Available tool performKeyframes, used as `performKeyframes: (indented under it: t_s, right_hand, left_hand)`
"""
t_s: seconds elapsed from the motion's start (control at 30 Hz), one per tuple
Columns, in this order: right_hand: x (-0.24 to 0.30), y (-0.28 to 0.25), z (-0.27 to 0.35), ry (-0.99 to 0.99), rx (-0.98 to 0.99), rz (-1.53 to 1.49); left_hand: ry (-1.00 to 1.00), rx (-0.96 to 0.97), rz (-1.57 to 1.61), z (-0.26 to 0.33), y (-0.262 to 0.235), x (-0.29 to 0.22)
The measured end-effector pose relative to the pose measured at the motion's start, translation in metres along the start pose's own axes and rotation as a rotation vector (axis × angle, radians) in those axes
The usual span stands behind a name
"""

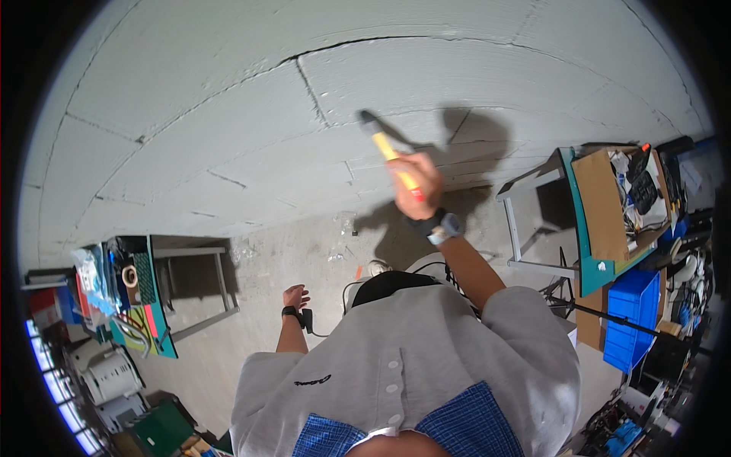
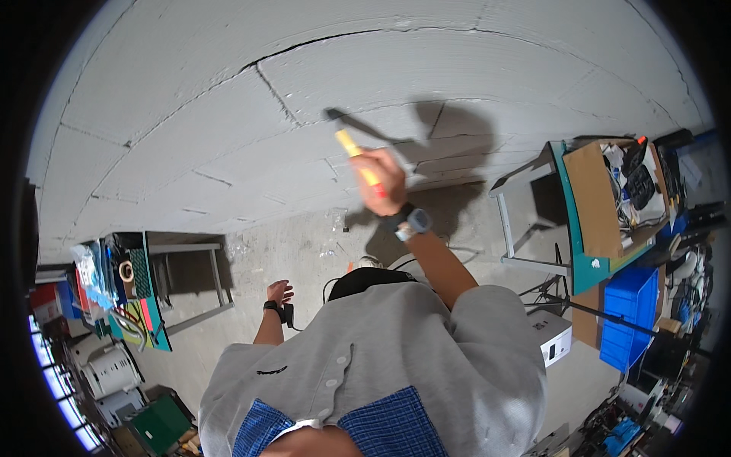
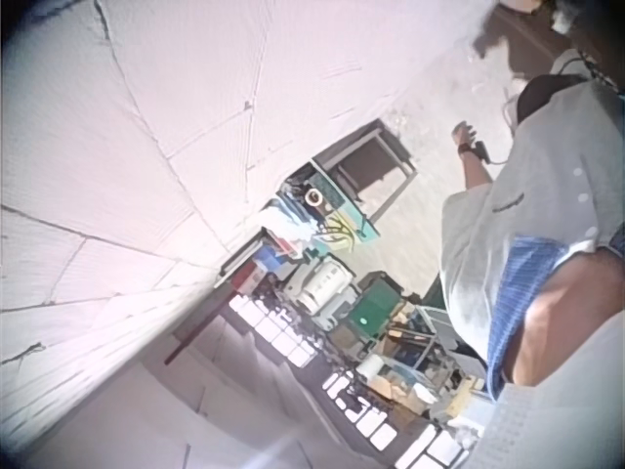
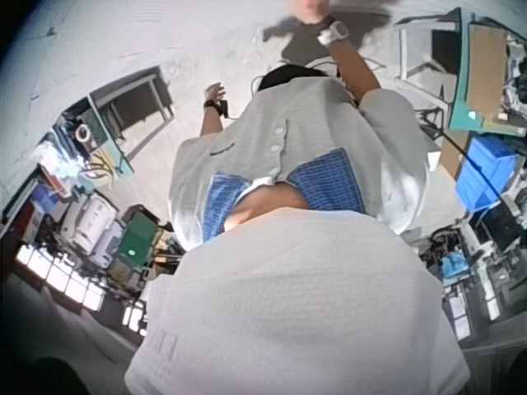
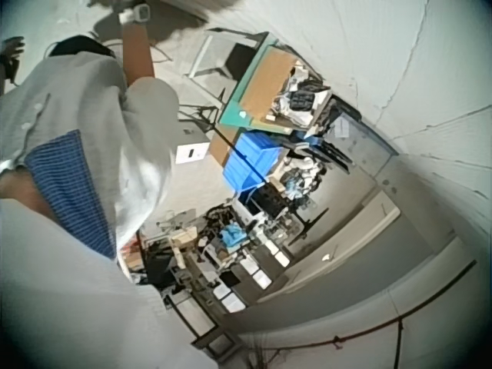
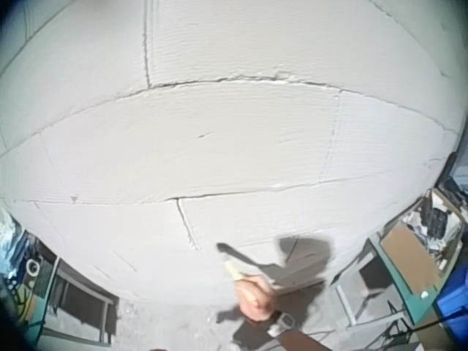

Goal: Painting a cinder block wall with a brush.

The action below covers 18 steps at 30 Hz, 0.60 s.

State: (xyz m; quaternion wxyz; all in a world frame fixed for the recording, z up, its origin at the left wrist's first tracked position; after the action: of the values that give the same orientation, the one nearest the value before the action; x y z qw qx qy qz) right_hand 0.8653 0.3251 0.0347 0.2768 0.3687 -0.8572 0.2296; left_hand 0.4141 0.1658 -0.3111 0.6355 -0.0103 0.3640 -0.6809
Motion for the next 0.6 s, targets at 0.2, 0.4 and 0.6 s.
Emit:
performKeyframes:
  t_s: [0.2, 0.4, 0.6]
  right_hand:
    - [-0.002, 0.016, -0.016, -0.035, 0.027, -0.133]
    - [-0.057, -0.091, -0.037, -0.178, -0.204, 0.196]
    - [-0.145, -0.231, -0.049, 0.046, -0.466, 0.477]
  left_hand:
    - [0.118, 0.007, 0.01, 0.002, 0.025, -0.041]
    - [0.5, -0.003, -0.1, 0.021, 0.053, -0.113]
    - [1.102, -0.137, -0.321, 0.143, 0.121, -0.277]
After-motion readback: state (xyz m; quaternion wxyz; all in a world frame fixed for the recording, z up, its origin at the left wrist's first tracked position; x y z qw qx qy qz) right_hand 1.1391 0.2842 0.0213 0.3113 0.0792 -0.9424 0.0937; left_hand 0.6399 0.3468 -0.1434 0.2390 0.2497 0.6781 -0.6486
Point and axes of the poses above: each hand's wrist, its own z-axis away from the middle knuckle, its own y-axis out of the palm, x = y × z, the point moved 6 cm from there along -z, towards the middle knuckle, and after that the axes turned 10 degrees about -x, right-handed, at the moved point
